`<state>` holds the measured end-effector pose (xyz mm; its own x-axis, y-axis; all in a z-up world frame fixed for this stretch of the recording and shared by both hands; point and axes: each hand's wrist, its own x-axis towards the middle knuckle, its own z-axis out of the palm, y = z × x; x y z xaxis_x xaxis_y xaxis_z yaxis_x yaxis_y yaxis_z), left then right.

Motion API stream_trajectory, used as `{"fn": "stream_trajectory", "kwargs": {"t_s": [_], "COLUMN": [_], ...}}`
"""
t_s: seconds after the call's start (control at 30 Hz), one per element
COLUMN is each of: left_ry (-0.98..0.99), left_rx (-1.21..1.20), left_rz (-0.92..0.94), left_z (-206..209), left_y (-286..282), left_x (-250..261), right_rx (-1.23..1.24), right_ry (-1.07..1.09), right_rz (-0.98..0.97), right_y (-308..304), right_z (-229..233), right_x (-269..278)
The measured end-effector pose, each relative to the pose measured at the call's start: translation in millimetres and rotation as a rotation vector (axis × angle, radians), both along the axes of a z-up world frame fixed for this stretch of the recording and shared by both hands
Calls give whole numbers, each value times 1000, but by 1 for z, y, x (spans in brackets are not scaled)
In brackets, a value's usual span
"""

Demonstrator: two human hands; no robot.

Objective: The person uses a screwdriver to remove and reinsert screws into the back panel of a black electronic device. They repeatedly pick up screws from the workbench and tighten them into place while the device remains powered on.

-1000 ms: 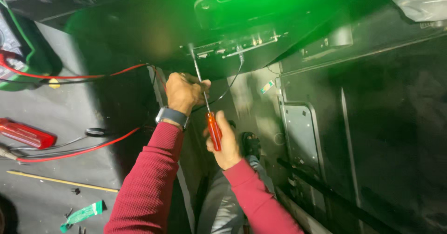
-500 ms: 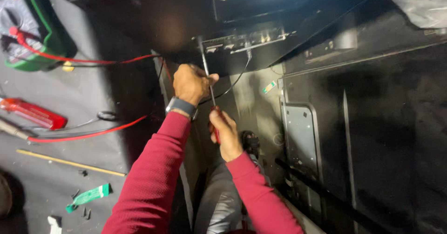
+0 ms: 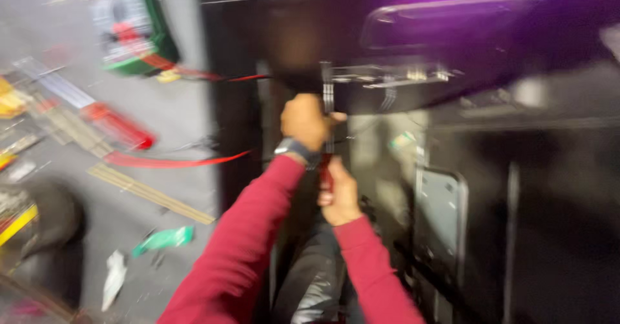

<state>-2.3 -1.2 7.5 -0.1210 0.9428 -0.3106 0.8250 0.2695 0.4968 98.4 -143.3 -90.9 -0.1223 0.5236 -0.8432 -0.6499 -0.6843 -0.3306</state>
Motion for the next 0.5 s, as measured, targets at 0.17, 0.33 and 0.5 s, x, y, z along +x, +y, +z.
{"fn": "stream_trajectory", "kwargs": {"t_s": [0.17,0.33,0.5], "left_ry": [2,43,-386], "left_rx": [18,18,429], "left_rz": [29,-33,-276], "left_z": [23,63,139], "left_y": [-8,-34,-118], "left_x": [15,37,60], "right_rx": [147,242,289], "right_ry": [61,-133,-344], "right_rz": [73,253,330], "right_y": [4,-29,-85], "right_z": [3,38,76], "right_x": [22,73,105]}}
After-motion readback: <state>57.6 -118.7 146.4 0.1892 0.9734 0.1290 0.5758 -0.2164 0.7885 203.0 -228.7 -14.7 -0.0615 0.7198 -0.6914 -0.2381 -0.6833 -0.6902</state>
